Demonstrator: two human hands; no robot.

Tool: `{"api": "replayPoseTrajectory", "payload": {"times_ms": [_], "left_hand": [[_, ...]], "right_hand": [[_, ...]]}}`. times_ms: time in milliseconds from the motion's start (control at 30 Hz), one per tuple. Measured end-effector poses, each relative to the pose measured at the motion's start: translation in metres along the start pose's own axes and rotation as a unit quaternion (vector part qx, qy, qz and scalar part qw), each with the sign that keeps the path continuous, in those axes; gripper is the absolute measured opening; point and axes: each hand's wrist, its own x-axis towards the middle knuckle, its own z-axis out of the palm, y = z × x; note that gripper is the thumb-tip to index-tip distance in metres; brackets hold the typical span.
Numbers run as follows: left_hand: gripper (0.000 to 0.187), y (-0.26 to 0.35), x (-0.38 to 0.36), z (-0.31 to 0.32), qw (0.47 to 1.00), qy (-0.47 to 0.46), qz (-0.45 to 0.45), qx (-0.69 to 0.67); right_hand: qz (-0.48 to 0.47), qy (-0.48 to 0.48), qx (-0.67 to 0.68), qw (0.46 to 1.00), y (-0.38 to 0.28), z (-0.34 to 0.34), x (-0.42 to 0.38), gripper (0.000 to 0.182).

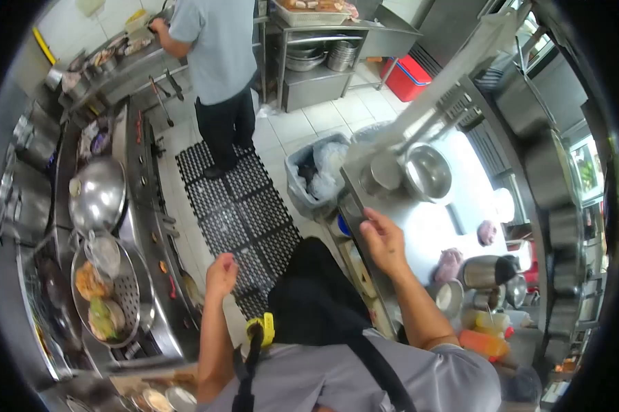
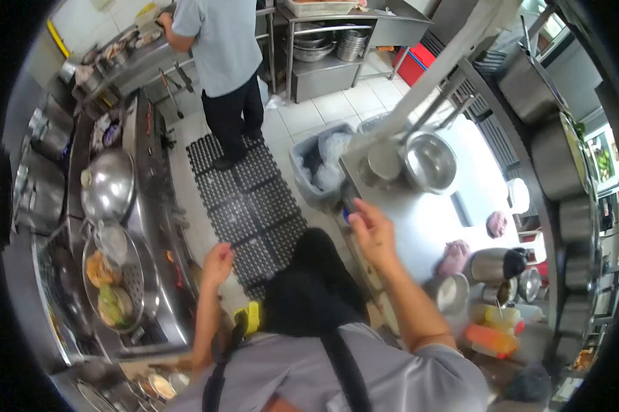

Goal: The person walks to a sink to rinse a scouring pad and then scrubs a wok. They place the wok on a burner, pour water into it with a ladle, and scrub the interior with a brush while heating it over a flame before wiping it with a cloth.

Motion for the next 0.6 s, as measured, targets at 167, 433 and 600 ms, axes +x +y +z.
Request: {"api": "replayPoseTrajectory", "payload": {"times_ms": [167, 433, 600], "left_hand": [[0.031, -0.019, 0.076, -0.016, 0.999, -0.005, -0.007, 0.053], [0.029, 0.039, 0.257, -0.080, 0.998, -0.014, 0.017, 0.064], [0.028, 0.069, 0.379, -0.067, 0.991, -0.090, 0.045, 0.086]], "right_hand": [[0.018, 0.038, 0.117, 0.992, 0.031, 0.037, 0.124, 0.037], [-0.128, 0.189, -0.048, 0.972, -0.008, 0.088, 0.307, 0.042], [-0.265, 0.562, -0.294, 0.726, -0.023, -0.008, 0.365, 0.063]]}}
